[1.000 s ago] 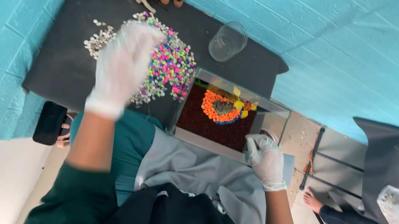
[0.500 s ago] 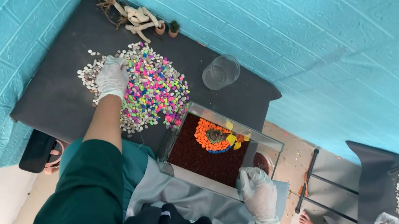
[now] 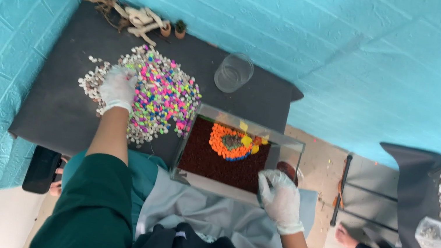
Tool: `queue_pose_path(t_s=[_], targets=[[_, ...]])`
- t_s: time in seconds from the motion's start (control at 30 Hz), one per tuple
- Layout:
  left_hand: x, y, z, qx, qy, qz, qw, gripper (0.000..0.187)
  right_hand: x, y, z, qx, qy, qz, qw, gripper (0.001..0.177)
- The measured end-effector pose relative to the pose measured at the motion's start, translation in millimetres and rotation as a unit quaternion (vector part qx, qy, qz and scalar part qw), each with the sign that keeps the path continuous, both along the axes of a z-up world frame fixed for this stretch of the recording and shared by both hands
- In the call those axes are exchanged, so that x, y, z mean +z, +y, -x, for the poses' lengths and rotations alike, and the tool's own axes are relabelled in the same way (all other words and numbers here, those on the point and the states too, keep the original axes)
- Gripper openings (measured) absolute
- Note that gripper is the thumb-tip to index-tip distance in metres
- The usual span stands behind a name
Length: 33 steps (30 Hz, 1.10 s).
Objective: Arranging small colored pebbles into a decorative pattern inside a glass tank.
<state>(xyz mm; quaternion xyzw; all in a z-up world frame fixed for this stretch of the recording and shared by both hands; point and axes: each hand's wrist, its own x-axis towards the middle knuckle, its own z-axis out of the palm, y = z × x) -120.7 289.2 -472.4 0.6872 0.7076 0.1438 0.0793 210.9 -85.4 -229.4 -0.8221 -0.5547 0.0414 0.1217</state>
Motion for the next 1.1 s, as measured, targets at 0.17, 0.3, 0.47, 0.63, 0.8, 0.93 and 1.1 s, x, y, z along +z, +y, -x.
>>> queue_pose_path(t_s=[0.17, 0.3, 0.47, 0.63, 0.8, 0.93, 1.1], targets=[[82, -39, -6, -0.038, -0.156, -0.029, 0.987, 0.022, -4, -7, -6, 0.011, -0.013, -0.013, 1.0, 0.02], [255, -140, -69, -0.228, -0.333, 0.029, 0.915, 0.017, -2, -7, -13, 0.03, 0.004, -0.021, 0.999, 0.021], [256, -202, -152, -0.446, -0.198, 0.216, 0.845, 0.01, -5, -12, -22, 0.041, 0.042, -0.033, 0.998, 0.019], [122, -201, -212, -0.588, 0.147, 0.216, 0.766, 0.002, -8, -15, -30, 0.054, 0.034, -0.085, 0.994, 0.014], [48, -190, -230, -0.568, 0.174, 0.199, 0.78, 0.007, 2, -16, -36, 0.061, 0.065, -0.101, 0.991, 0.012], [118, -198, -234, -0.405, -0.033, 0.448, 0.796, 0.024, -3, -15, -40, 0.07, 0.056, -0.118, 0.989, 0.011], [96, -197, -231, -0.407, -0.048, 0.426, 0.807, 0.023, -3, -14, -43, 0.086, 0.053, -0.121, 0.988, 0.011]])
